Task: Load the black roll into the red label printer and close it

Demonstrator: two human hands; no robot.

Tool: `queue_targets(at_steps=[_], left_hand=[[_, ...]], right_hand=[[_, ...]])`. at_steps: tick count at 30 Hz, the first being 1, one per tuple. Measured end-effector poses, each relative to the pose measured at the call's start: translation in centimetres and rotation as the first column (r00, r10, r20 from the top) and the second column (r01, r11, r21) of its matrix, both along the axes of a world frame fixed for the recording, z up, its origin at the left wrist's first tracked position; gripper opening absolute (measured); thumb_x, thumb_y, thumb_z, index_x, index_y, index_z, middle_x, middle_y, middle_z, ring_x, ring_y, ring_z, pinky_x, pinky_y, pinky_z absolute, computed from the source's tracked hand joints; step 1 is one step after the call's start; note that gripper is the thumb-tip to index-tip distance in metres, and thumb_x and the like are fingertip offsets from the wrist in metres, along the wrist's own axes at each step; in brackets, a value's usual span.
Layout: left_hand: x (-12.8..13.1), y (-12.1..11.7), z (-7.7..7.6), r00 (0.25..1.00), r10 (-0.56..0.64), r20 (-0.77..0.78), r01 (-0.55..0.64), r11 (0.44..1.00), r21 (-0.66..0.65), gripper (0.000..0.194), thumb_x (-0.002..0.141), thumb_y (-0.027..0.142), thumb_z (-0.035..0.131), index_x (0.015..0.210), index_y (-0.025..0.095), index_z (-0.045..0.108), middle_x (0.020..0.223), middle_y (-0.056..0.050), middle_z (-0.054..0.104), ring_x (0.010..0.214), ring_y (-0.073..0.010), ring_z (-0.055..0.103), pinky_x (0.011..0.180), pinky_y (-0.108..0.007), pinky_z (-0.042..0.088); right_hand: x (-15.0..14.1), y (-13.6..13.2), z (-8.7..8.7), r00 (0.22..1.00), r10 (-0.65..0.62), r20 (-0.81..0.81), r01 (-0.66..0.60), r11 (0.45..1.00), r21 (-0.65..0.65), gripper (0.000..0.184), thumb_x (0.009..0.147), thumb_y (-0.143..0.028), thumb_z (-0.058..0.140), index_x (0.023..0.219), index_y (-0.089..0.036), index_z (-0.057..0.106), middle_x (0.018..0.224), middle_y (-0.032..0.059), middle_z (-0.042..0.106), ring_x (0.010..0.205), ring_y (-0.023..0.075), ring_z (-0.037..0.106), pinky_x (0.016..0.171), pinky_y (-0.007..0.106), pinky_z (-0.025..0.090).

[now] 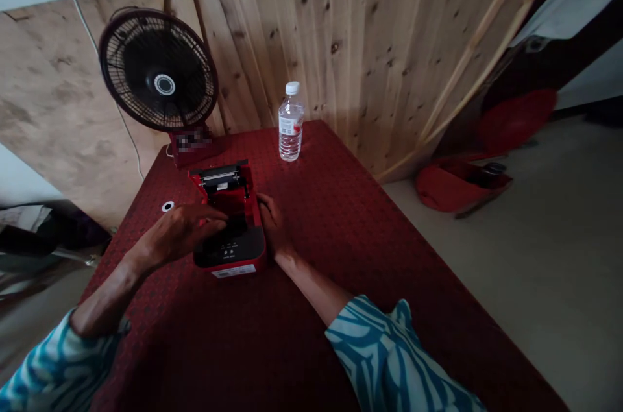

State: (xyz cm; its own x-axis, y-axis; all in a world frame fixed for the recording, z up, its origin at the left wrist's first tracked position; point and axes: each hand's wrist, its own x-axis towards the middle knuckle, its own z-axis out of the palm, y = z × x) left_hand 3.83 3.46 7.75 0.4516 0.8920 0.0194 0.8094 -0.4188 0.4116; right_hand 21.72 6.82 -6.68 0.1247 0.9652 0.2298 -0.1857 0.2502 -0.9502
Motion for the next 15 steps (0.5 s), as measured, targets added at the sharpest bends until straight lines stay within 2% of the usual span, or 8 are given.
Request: queue_targets(at_steps=[4, 10, 15], left_hand=[[-0.4, -2.1, -0.3, 0.997, -0.064, 0.041, 0.062, 0.997, 0.05, 0.032, 0.089, 0.044, 0.053, 0.102, 0.024, 0.075, 0.096, -0.004, 0.077, 0.085, -0.0216, 0.071, 0.077, -0.03, 0.053], [0.2, -1.3, -1.9, 0.993, -0.096, 0.074, 0.085, 0.986, 0.145, 0.03, 0.093, 0.034, 0.045, 0.09, 0.022, 0.072, 0.087, -0.004, 0.076, 0.079, -0.0185, 0.069, 0.075, -0.029, 0.052], [0.7, -1.9, -2.0, 0.99, -0.142, -0.022, 0.141, 0.937, 0.32, 0.029, 0.097, 0.03, 0.042, 0.09, 0.021, 0.069, 0.085, -0.004, 0.073, 0.08, -0.0183, 0.066, 0.075, -0.031, 0.047]], right_hand=[[0.0, 0.1, -0.3, 1.0, -0.017, -0.001, 0.017, 1.0, 0.005, 0.033, 0.086, -0.039, 0.046, 0.109, -0.024, 0.066, 0.115, 0.005, 0.068, 0.112, 0.0202, 0.059, 0.102, 0.038, 0.042], [0.0, 0.1, -0.3, 1.0, -0.014, -0.002, 0.014, 1.0, -0.01, 0.034, 0.086, -0.039, 0.046, 0.11, -0.025, 0.065, 0.116, 0.0046, 0.069, 0.112, 0.0202, 0.059, 0.102, 0.038, 0.043], [0.0, 0.1, -0.3, 1.0, -0.017, -0.007, 0.017, 1.0, 0.001, 0.032, 0.086, -0.038, 0.046, 0.108, -0.025, 0.066, 0.114, 0.0041, 0.069, 0.11, 0.0197, 0.059, 0.101, 0.037, 0.043]])
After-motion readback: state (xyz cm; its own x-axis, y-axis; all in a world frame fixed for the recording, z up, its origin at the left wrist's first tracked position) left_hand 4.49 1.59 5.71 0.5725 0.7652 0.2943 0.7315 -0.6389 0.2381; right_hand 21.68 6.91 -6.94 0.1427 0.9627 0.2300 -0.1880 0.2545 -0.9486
